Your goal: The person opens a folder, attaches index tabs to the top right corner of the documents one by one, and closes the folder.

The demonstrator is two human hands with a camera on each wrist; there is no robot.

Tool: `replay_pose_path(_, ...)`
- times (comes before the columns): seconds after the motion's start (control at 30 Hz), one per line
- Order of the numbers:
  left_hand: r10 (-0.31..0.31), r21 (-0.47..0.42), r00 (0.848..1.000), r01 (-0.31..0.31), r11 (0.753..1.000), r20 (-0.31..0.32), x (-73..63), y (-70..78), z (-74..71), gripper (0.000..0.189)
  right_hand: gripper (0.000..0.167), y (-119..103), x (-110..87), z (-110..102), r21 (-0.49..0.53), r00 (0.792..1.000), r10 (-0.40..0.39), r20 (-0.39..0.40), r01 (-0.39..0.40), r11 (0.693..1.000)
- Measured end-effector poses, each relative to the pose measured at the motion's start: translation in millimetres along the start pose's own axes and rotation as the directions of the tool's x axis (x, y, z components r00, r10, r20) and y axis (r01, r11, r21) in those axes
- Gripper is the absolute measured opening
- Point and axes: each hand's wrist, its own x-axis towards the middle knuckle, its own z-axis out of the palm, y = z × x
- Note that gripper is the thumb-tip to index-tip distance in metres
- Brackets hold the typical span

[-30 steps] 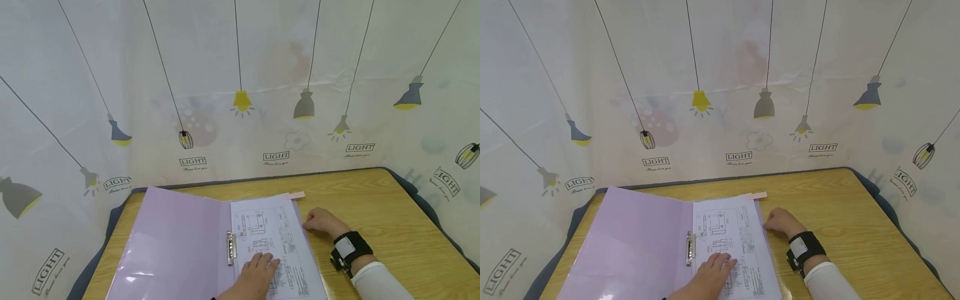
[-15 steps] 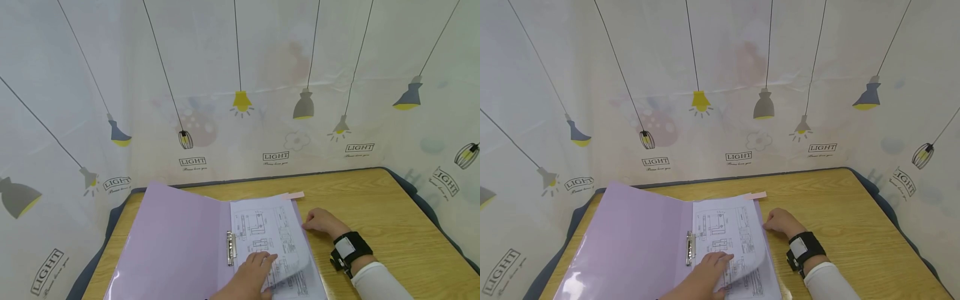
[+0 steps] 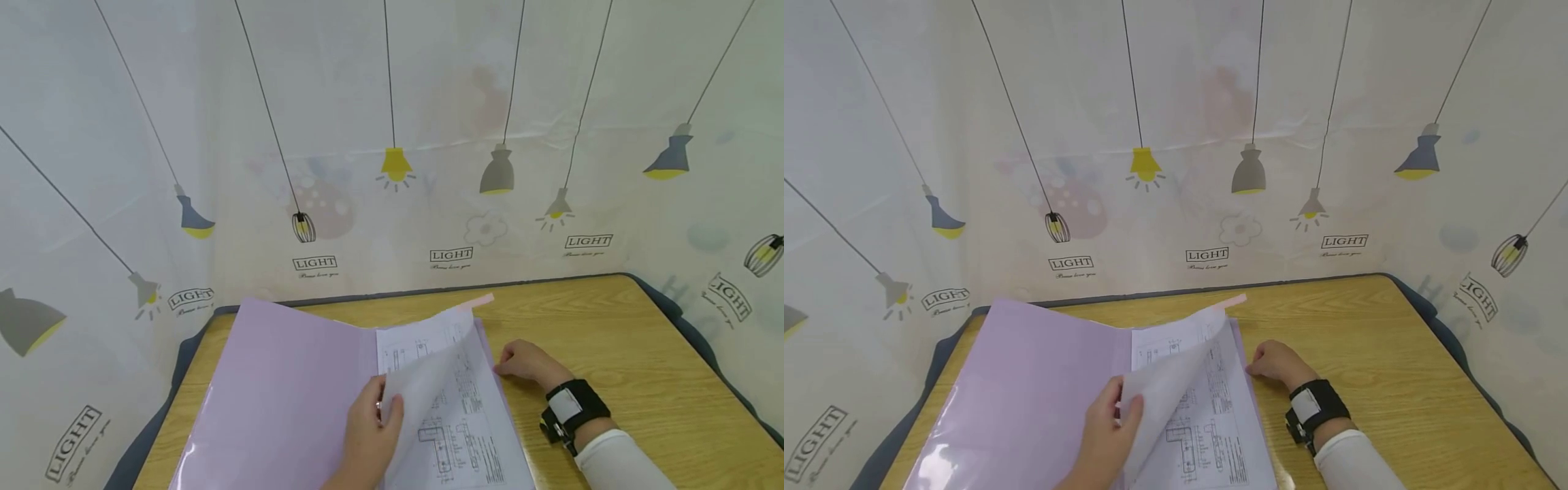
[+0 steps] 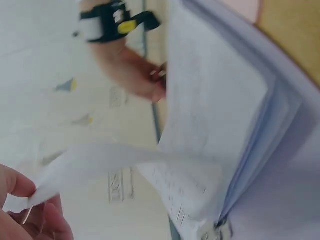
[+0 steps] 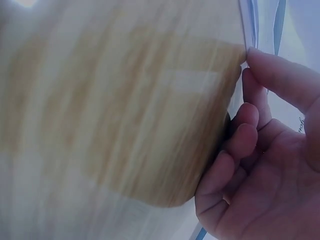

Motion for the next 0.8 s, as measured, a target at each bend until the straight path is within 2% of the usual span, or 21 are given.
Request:
replay_pose_path(0.1,-0.071,-0.129,0.989,0.054,0.990,-0.132,0.1,-1.3,-24.4,0.016,0.020,1,-0.3,2,-0.003,1.000,-0.003,-0.017,0.003,1.000)
replay_pose_path(0.2,-0.095,-0.145,0.970,0.063,0.987,-0.225,-3.5,-4.3,-50.8,0.012,0.019,1,-2.1,2,-0.014,1.000,-0.012,-0.029,0.012,1.000)
replay_pose_path(0.33,-0.031,0.026,0.952,0.040,0.999,-0.305,-12.3,-10.2,-81.4,0.008,0.020,2,-3.5,2,-0.033,0.998,-0.036,-0.044,0.035,0.999)
replay_pose_path(0.37,-0.018,0.086,0.949,0.047,0.995,-0.314,-15.1,-11.5,-88.0,0.010,0.020,3,-3.3,2,-0.036,0.998,-0.038,-0.048,0.037,0.999)
replay_pose_path(0.43,-0.017,0.182,0.954,0.075,0.980,-0.301,-21.3,-13.6,-100.4,0.016,0.020,4,-3.0,2,-0.043,0.998,-0.043,-0.053,0.041,0.998)
replay_pose_path(0.5,-0.060,0.250,0.968,0.123,0.960,-0.245,-27.3,-16.0,-112.0,0.027,0.019,5,-2.4,2,-0.041,0.997,-0.046,-0.055,0.044,0.998)
replay_pose_path(0.57,-0.131,0.302,0.980,0.172,0.938,-0.151,-31.3,-20.6,-122.9,0.043,0.019,3,-2.7,2,-0.033,0.998,-0.043,-0.050,0.042,0.999)
replay_pose_path(0.6,-0.171,0.325,0.981,0.192,0.926,-0.095,-32.2,-23.6,-127.7,0.051,0.019,2,-3.0,1,-0.032,0.998,-0.045,-0.050,0.044,0.999)
replay_pose_path(0.67,-0.233,0.379,0.972,0.204,0.903,0.032,-32.7,-32.6,-136.6,0.063,0.019,1,-3.1,1,-0.027,0.998,-0.041,-0.055,0.040,0.999)
replay_pose_path(0.7,-0.247,0.401,0.964,0.189,0.896,0.097,-32.3,-38.1,-140.5,0.067,0.019,0,-3.4,1,-0.029,0.997,-0.044,-0.056,0.043,0.999)
replay_pose_path(0.77,-0.240,0.451,0.947,0.124,0.884,0.212,-32.0,-51.3,-147.5,0.071,0.019,0,-3.7,1,-0.032,0.997,-0.051,-0.059,0.049,0.998)
replay_pose_path(0.8,-0.227,0.456,0.936,0.084,0.886,0.268,-31.7,-58.0,-150.5,0.071,0.019,0,-3.6,1,-0.033,0.997,-0.053,-0.060,0.051,0.998)
